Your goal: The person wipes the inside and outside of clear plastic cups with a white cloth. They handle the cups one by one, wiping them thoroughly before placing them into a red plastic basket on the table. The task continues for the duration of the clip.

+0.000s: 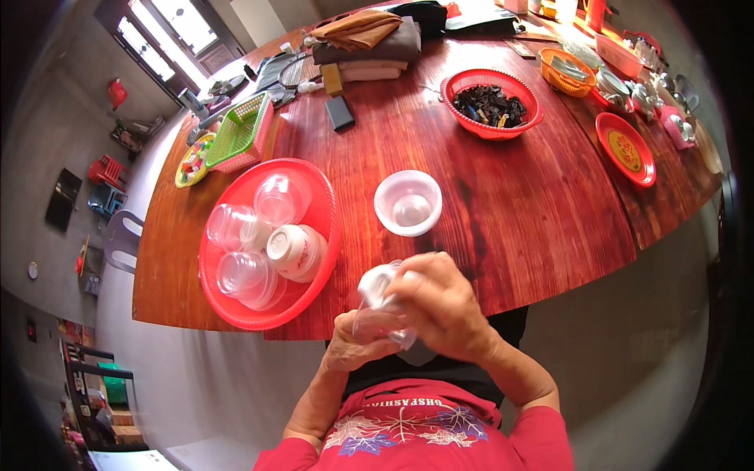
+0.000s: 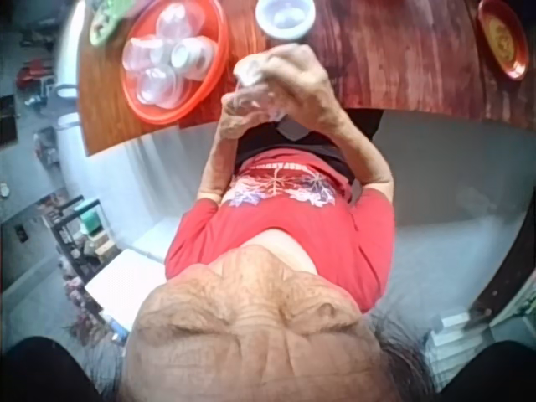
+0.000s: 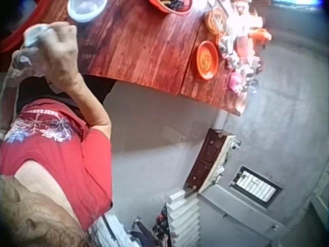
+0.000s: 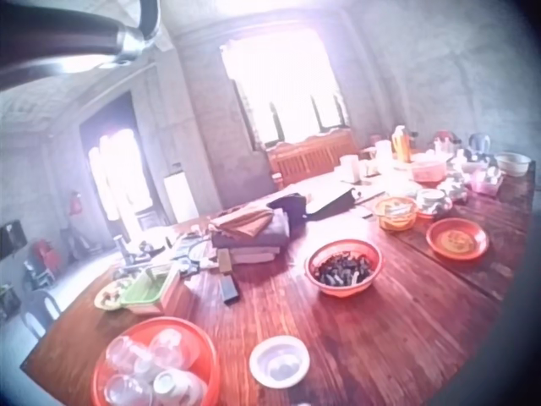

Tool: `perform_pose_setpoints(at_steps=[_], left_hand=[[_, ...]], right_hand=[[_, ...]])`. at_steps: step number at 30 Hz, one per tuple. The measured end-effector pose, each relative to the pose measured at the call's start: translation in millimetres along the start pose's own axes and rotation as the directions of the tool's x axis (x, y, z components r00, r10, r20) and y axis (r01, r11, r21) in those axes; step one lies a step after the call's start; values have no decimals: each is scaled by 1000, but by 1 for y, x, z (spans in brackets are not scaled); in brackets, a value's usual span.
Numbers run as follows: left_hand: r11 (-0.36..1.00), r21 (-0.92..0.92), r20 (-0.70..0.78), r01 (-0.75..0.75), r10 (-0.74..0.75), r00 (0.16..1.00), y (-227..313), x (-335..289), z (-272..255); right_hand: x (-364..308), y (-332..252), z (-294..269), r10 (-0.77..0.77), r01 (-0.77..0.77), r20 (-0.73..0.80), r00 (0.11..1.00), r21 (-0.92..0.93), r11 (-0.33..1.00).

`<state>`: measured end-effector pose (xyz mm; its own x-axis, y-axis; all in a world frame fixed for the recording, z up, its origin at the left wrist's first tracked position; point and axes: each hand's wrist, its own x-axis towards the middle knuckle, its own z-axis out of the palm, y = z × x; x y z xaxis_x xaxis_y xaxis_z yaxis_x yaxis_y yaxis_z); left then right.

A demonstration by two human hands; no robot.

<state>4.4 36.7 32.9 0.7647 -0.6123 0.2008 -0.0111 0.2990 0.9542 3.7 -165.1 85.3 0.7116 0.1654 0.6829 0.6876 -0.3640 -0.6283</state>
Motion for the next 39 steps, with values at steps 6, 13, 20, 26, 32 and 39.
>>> perform_pose_setpoints(at_steps=[6, 13, 20, 26, 32, 39], left_hand=[[933, -337, -162, -123, 71, 984, -17, 7, 5], [977, -191, -325, -93, 26, 945, -19, 5, 11], [864, -477, -173, -160, 86, 981, -17, 15, 14], [835, -491, -396, -249, 40, 917, -27, 19, 10], [784, -576, -413, -231, -35, 910, -25, 21, 19], [838, -532, -284, -122, -40, 958, -25, 18, 21]], right_hand=[[-18, 15, 21, 153, -126, -294, 943, 111, 986], [-29, -1, 27, -275, 248, -107, 955, -217, 944], [-41, 29, 26, 176, -158, -295, 939, 86, 984], [-63, 8, 56, -124, 45, -239, 963, -311, 949], [-34, 7, 42, -162, 115, -151, 975, -277, 954], [-15, 26, 38, 223, -193, -303, 927, 125, 973]])
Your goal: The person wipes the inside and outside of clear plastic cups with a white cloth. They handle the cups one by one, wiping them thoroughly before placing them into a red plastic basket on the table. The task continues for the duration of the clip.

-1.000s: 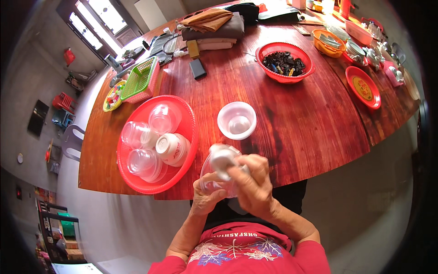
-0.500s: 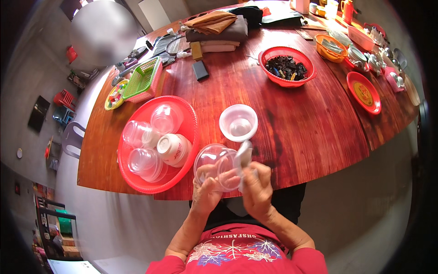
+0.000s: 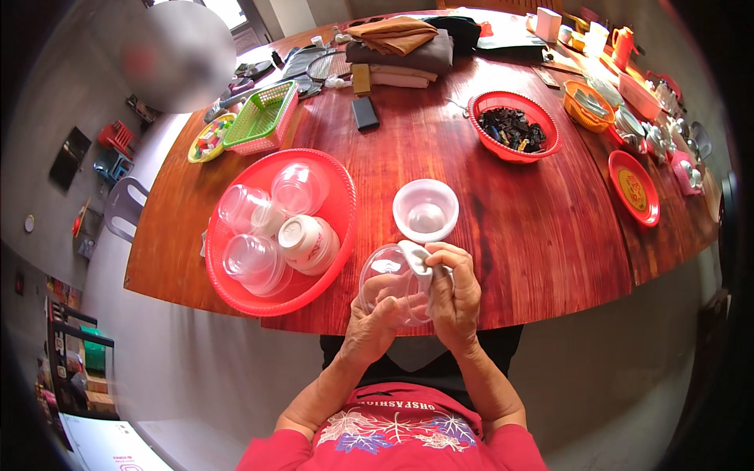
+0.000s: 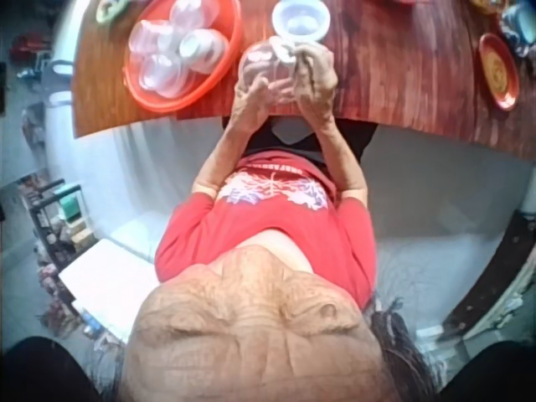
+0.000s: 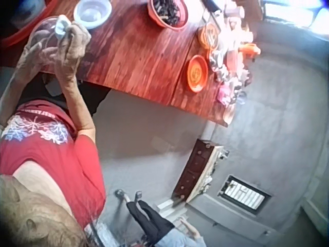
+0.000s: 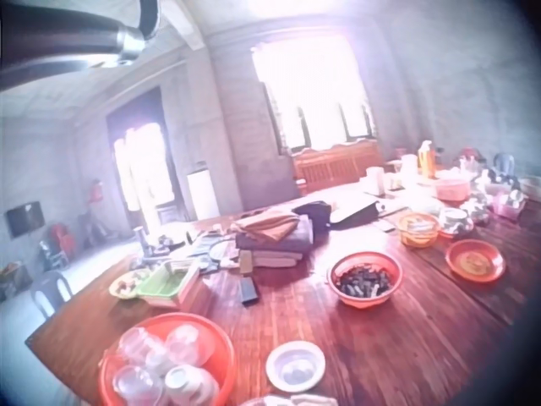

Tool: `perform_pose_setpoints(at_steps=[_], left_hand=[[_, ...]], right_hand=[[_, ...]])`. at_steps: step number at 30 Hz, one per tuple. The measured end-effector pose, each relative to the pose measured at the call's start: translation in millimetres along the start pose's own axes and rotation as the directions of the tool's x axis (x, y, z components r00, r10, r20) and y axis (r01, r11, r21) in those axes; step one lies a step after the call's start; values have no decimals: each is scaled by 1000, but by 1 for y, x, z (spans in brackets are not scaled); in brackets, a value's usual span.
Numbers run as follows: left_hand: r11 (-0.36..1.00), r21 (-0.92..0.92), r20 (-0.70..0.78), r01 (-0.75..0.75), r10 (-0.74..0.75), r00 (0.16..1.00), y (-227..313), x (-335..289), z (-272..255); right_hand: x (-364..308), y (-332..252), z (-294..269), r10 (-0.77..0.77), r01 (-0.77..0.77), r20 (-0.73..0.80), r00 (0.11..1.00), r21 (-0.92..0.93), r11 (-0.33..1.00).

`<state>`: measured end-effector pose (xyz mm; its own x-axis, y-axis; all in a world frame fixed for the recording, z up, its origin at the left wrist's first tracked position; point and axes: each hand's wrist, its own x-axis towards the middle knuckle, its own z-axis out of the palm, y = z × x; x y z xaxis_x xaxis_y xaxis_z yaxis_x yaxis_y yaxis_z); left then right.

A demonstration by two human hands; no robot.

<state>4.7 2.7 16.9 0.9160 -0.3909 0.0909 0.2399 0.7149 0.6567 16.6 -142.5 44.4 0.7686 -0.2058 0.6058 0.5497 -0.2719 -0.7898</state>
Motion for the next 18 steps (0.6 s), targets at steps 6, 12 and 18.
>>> perform_pose_setpoints(at_steps=[6, 12, 18], left_hand=[[998, 3, -185, -67, 66, 980, -3, 8, 0], [972, -176, -175, -153, 122, 977, -1, 18, 0], [934, -354, -154, -53, -3, 988, 4, 15, 0]], right_hand=[[-18, -8, 8, -250, 264, 109, 962, -148, 953], [-41, 4, 3, -365, 401, 176, 914, -259, 879], [-47, 14, 4, 10, -20, -123, 992, -79, 997]])
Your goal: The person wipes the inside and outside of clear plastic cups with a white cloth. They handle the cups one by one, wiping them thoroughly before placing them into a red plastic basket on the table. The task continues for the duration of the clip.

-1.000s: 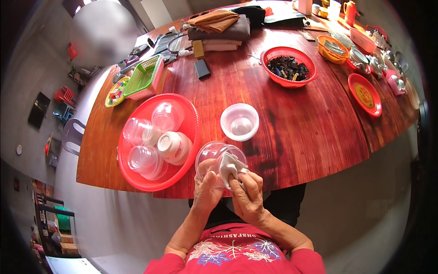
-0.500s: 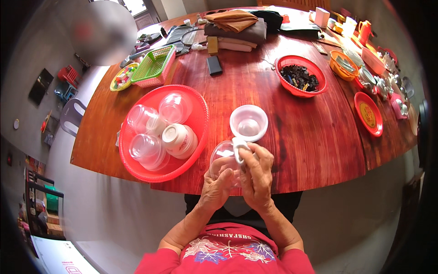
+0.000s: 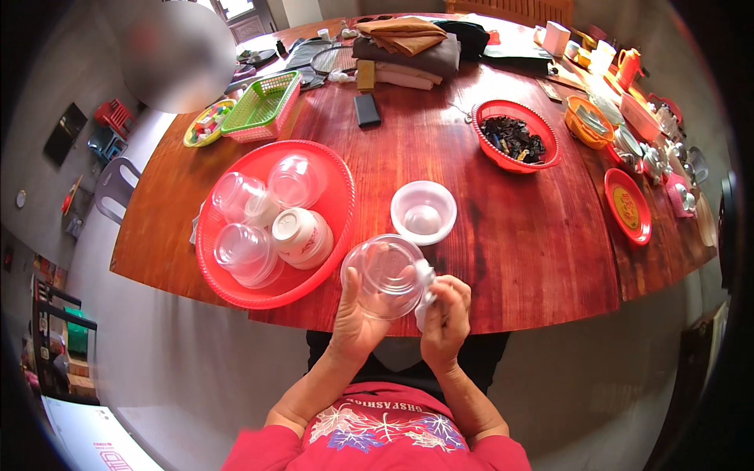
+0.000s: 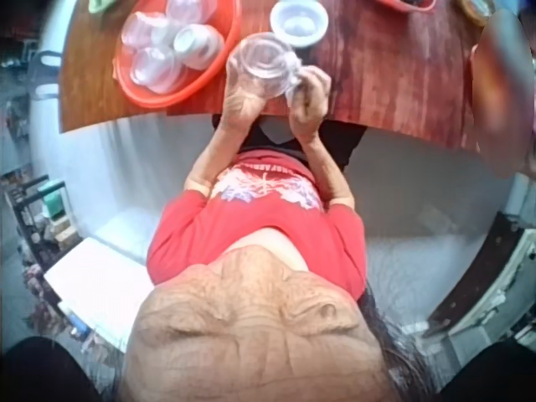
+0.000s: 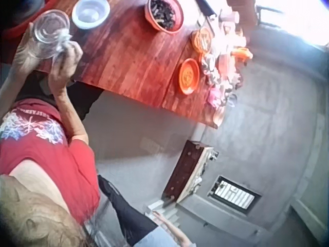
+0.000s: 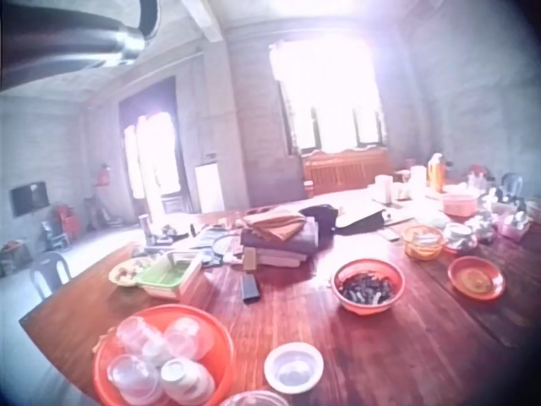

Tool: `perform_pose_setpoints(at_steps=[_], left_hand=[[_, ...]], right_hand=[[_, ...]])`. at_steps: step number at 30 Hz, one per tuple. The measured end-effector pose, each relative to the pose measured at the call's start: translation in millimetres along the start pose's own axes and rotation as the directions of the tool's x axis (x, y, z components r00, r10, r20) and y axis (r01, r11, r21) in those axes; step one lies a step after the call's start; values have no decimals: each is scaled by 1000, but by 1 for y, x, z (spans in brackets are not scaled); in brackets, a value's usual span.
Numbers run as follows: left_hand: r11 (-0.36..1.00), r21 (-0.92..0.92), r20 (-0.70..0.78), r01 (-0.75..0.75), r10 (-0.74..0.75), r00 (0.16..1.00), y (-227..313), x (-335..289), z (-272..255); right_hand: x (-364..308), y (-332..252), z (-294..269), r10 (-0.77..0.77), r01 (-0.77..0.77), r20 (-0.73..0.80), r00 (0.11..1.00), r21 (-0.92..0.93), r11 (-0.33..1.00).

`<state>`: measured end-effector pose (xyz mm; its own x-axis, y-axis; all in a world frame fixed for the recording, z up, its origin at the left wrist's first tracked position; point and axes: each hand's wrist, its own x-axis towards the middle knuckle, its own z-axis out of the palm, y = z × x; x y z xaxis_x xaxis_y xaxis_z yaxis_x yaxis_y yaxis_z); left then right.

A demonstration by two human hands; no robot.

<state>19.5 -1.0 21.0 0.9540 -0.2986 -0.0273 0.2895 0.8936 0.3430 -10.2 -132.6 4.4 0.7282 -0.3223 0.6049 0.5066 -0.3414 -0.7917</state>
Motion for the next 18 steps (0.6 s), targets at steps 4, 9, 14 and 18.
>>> perform_pose_setpoints(at_steps=[4, 9, 14, 18], left_hand=[[931, -337, 198, 138, -73, 977, -4, 3, -21], [873, -438, 125, 215, -178, 976, -10, 7, -41], [967, 228, -185, 117, -75, 980, -4, -5, -7], [875, 474, 49, -103, 90, 995, -1, -6, 10]], right_hand=[[12, 6, -2, 676, -607, 303, 672, 748, 268], [11, 3, -8, 548, -666, 526, 651, 741, 80], [30, -22, -24, 473, -532, 258, 842, 537, 655], [30, -16, -22, -7, -56, 320, 947, 187, 981]])
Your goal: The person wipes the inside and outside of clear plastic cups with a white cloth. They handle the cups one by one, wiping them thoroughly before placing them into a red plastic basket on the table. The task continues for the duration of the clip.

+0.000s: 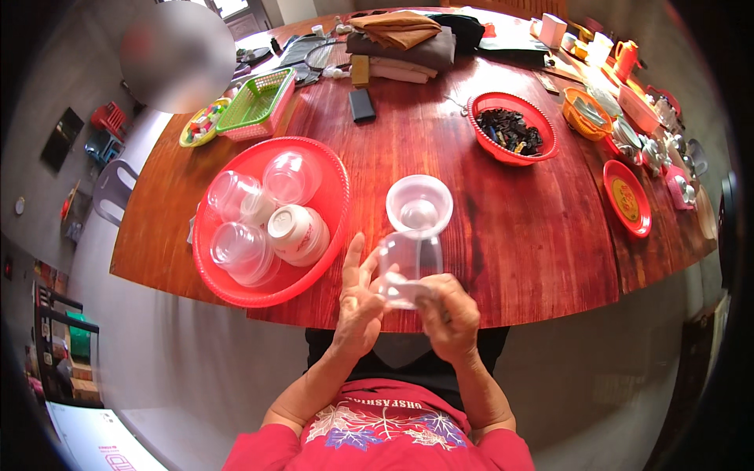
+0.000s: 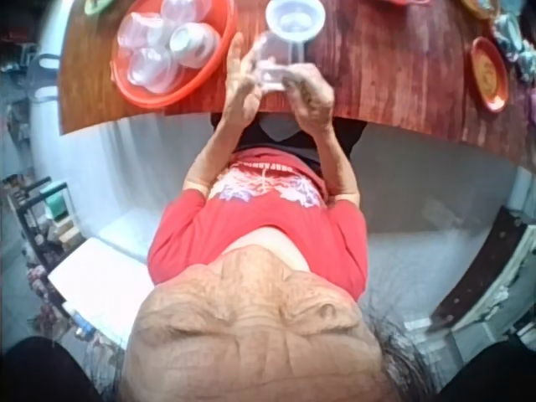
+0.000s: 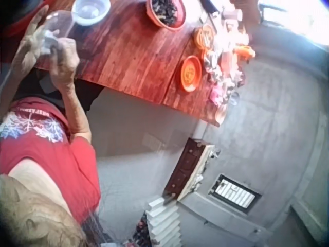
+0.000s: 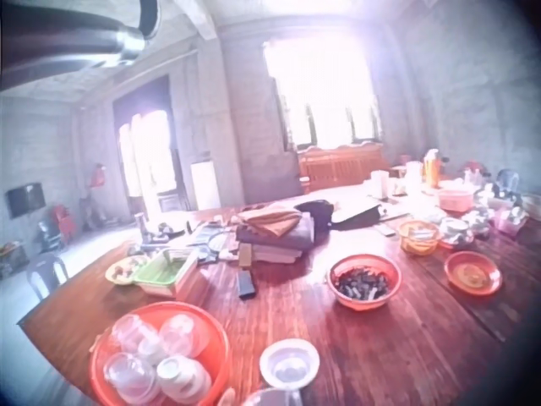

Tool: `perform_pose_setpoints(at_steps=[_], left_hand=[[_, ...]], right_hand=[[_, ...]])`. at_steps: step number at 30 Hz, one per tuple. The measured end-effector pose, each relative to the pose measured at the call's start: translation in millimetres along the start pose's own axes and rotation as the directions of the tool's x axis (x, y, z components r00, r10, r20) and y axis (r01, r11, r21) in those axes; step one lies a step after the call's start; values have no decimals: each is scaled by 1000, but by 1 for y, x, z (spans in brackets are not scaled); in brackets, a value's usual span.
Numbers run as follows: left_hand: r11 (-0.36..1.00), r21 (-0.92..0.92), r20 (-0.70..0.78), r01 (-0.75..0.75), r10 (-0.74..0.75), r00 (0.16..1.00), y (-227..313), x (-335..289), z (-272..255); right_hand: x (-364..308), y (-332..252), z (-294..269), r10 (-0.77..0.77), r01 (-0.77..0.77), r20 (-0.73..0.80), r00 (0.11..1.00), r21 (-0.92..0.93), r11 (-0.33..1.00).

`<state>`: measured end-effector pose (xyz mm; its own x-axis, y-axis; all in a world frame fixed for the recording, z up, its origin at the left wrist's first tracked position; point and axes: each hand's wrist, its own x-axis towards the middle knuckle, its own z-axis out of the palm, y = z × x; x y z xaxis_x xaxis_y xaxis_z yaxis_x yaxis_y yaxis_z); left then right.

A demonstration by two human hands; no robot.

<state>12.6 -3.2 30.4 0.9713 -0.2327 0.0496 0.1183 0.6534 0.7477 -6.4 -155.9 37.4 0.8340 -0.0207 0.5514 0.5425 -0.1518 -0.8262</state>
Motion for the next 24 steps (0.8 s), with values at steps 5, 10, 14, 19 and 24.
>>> perform_pose_setpoints(at_steps=[5, 10, 14, 19, 24], left_hand=[[982, -90, 10, 165, -164, 986, 3, 3, 1], [979, -59, -13, 194, -195, 981, 4, -2, -7], [974, -1, -10, 228, -228, 974, -4, 1, -13], [909, -223, 35, 352, -354, 935, 5, 0, -10], [974, -78, -16, 213, -215, 977, -4, 0, -13]], right_hand=[[-8, -12, 14, -116, 89, 349, 930, 92, 992], [-4, 4, -4, -87, 32, 609, 788, 100, 994], [5, 16, -8, -68, 343, 665, 744, -292, 893], [14, 9, 9, -233, 375, 299, 925, -630, 680], [8, 10, 29, 10, 193, 286, 958, -672, 715]])
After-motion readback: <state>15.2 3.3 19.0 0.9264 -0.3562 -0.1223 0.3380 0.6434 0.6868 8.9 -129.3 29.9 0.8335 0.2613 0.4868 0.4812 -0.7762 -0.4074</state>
